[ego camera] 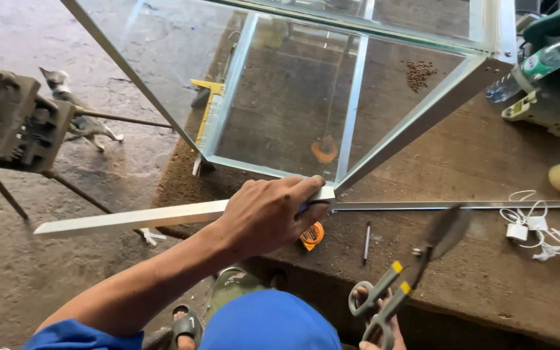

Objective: Measuring, cutting, and fitting aluminum profiles onto a glass display case

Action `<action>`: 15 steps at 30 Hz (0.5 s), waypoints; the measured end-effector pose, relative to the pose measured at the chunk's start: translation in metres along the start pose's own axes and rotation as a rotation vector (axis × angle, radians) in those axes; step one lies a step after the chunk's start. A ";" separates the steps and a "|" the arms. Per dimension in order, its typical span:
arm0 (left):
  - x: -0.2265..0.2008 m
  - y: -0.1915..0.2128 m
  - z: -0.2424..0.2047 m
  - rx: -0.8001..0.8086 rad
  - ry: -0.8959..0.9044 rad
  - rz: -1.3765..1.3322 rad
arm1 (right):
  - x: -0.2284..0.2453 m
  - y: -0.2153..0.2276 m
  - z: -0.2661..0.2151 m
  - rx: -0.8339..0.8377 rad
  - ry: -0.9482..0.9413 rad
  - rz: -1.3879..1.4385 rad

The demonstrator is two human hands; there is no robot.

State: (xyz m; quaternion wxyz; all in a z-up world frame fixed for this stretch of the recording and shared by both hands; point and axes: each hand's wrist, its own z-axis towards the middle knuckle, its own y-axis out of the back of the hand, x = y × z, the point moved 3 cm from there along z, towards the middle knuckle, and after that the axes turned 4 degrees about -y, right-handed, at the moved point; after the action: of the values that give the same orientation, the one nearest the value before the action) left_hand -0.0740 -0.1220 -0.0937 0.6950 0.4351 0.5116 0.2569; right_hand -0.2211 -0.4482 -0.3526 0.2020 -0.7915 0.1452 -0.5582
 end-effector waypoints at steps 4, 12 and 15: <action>-0.009 0.019 -0.001 -0.016 -0.019 0.020 | -0.105 0.056 0.058 -0.130 -0.226 -0.105; -0.007 0.030 -0.004 -0.013 0.000 0.079 | 0.024 -0.082 -0.001 0.419 0.094 -0.518; -0.008 0.033 -0.005 -0.022 -0.015 0.069 | 0.033 -0.100 -0.003 0.454 -0.074 -0.597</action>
State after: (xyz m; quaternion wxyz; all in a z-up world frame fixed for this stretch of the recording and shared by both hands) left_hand -0.0787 -0.1109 -0.0616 0.6941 0.4468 0.4882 0.2833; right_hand -0.2122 -0.3763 -0.2762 0.2058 -0.7538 -0.2265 -0.5815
